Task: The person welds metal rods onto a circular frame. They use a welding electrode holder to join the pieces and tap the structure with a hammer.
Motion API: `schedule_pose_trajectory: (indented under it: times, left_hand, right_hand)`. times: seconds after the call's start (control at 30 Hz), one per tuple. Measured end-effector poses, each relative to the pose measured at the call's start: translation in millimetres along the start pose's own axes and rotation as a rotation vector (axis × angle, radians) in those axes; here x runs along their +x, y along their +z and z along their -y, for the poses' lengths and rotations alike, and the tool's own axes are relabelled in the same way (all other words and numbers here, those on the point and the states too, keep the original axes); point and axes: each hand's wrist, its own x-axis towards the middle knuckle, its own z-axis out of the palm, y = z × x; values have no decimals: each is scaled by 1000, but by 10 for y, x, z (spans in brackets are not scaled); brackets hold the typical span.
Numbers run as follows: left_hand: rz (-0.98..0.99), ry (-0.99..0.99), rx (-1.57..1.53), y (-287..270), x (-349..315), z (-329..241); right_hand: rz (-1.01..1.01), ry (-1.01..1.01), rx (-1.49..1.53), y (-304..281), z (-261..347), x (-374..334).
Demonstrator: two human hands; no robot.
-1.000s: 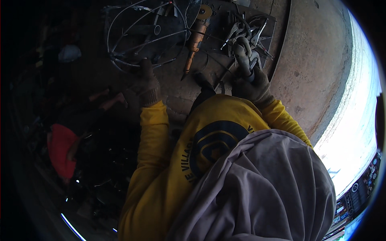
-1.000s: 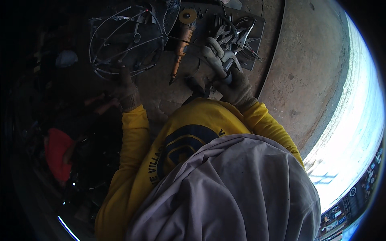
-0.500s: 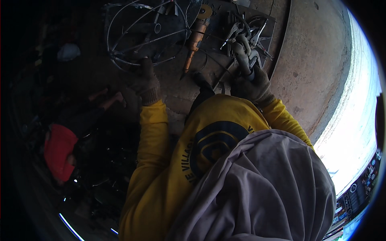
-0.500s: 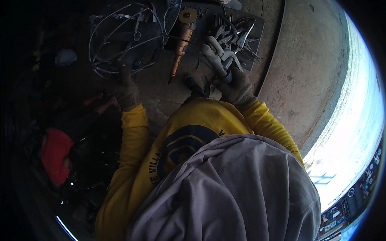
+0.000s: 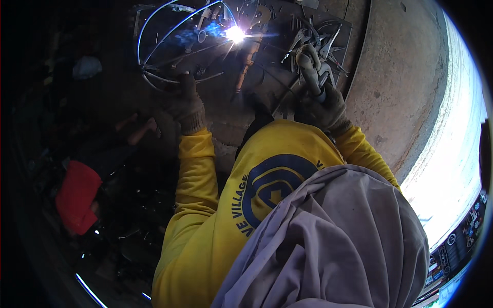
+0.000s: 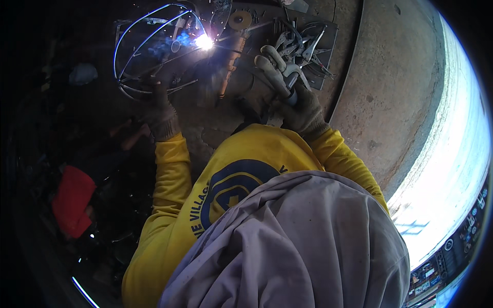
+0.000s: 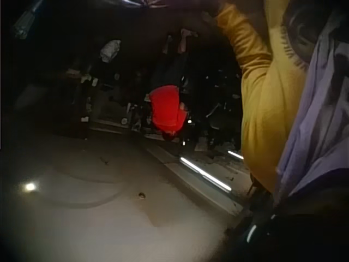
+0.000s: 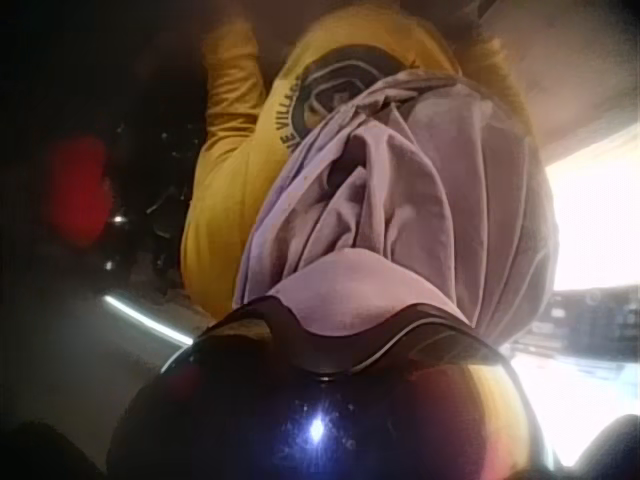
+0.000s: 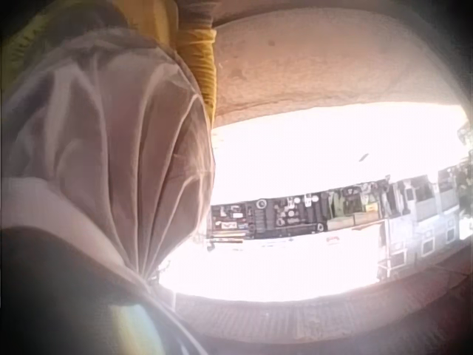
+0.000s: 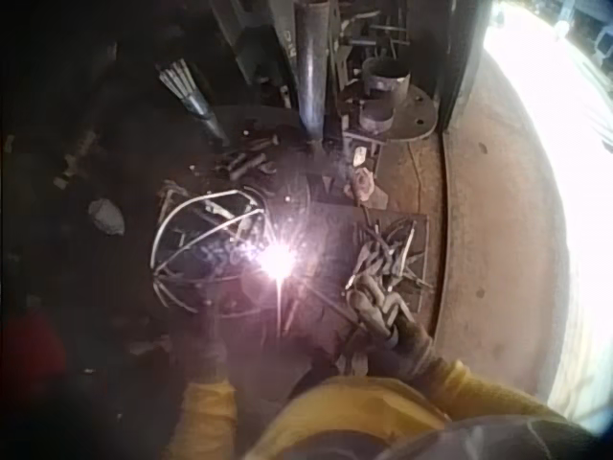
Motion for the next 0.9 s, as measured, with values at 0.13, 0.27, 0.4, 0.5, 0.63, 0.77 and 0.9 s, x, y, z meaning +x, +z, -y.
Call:
schedule_pose_trajectory:
  times: [0.13, 0.27, 0.4, 0.5, 0.63, 0.77, 0.9]
  left_hand:
    - [-111, 502, 459, -5, 22, 102]
    - [-33, 391, 290, -8, 5, 23]
    - [7, 118, -100, -10, 37, -19]
    - [58, 39, -208, 2, -6, 39]
    - [70, -126, 12, 27, -77, 143]
    - [53, 280, 375, 125, -144, 499]
    - [-137, 652, 431, 83, 21, 117]
  right_hand:
    - [-16, -37, -38, 0, 25, -9]
    - [-34, -32, 24, 39, -23, 0]
    - [-56, -115, -137, 15, -57, 5]
    - [9, -3, -93, -14, -51, 16]
    - [-23, -56, -81, -5, -78, 21]
    - [-9, -58, 34, 21, -198, 28]
    - [-65, -40, -81, -13, -235, 18]
